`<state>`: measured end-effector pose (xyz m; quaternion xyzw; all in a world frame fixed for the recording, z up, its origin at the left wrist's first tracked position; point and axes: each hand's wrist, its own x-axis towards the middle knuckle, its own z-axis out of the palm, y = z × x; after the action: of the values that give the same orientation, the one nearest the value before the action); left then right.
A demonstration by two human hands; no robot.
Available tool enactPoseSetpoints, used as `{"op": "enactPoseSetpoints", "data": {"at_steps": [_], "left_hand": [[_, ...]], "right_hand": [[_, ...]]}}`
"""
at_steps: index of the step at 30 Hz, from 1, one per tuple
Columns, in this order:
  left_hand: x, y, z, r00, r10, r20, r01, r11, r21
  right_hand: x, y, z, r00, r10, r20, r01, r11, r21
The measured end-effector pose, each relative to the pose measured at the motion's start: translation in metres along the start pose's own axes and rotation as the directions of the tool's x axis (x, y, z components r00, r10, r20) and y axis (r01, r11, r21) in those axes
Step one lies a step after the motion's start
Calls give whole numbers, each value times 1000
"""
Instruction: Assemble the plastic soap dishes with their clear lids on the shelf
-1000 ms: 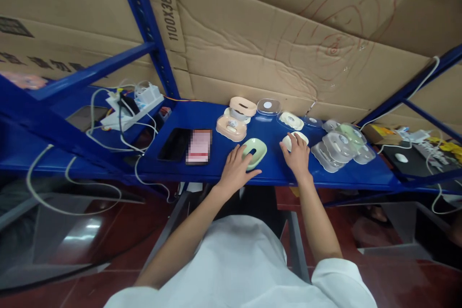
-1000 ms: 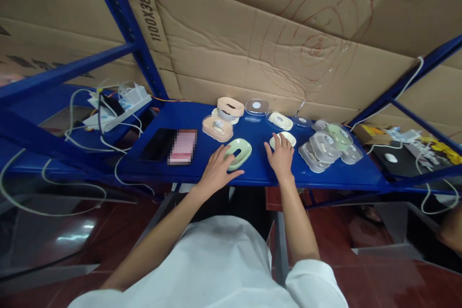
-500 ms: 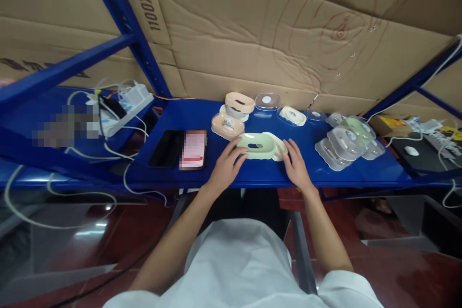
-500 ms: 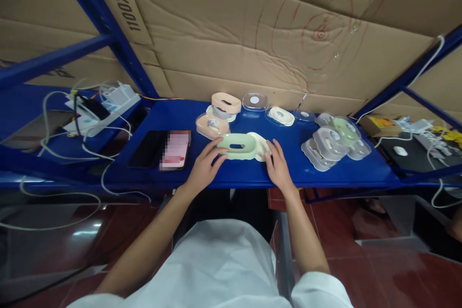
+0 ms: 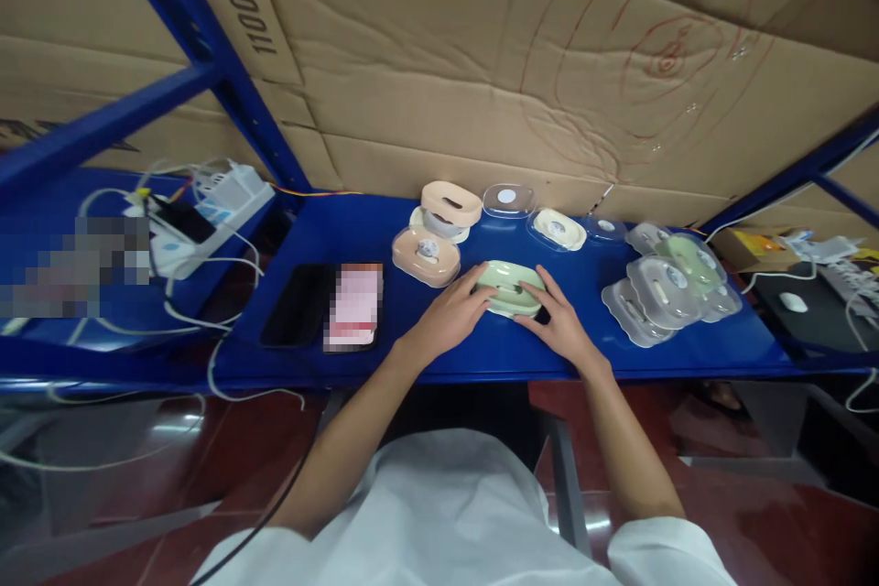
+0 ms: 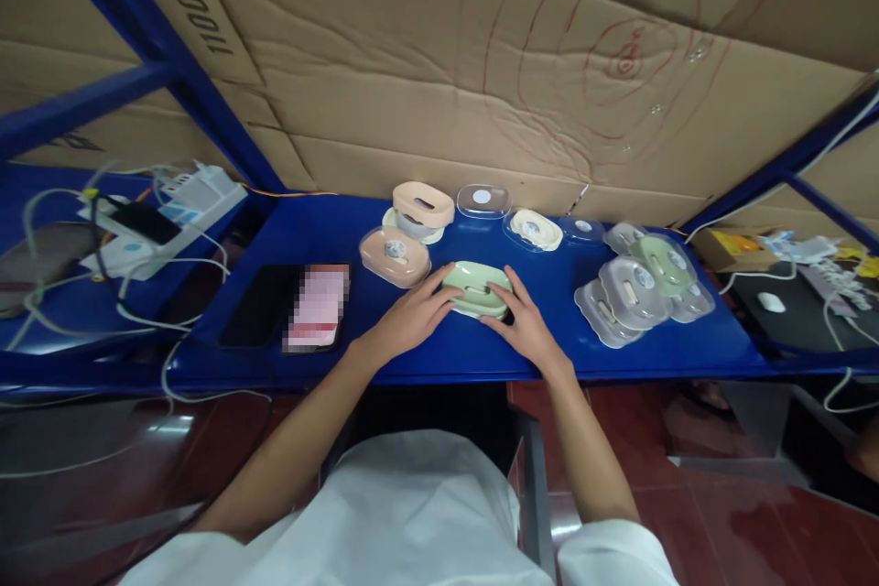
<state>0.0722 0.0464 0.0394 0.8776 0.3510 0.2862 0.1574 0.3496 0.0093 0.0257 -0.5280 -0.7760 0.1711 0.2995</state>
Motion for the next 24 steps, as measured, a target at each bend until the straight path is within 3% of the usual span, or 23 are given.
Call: {"op": "enactPoseSetpoints", "data": {"at_steps": [3, 7, 9, 11, 14, 18, 21, 24], "left_hand": [[5, -2, 2, 999, -7, 43, 7, 1000, 9], [-2, 2, 7, 994, -94, 51, 88, 991, 101], [-13, 6, 8, 990, -140, 32, 133, 979, 156], [-27, 8, 9, 983, -184, -5, 183, 969, 166], [-43, 7, 9, 980, -195, -34, 198, 977, 85], [-46, 3, 6, 981, -189, -42, 190, 981, 34], [-44, 3, 6, 983, -173, -65, 177, 982, 67], [-45, 5, 7, 983, -167, -76, 175, 979, 108]], "right_hand": [[-5, -4, 9, 999, -31, -4, 31, 998, -54], [-10, -7, 5, 992, -84, 98, 95, 988, -122], [3, -4, -7, 974, -121, 190, 140, 986, -91], [34, 4, -20, 969, -131, 208, 149, 986, -73], [108, 20, -29, 997, -69, 21, 72, 960, -270], [199, 31, -9, 993, -14, -120, -50, 860, -508], [218, 26, 8, 978, 47, -202, -148, 840, -521], [195, 17, 9, 975, 72, -210, -164, 871, -463]]}}
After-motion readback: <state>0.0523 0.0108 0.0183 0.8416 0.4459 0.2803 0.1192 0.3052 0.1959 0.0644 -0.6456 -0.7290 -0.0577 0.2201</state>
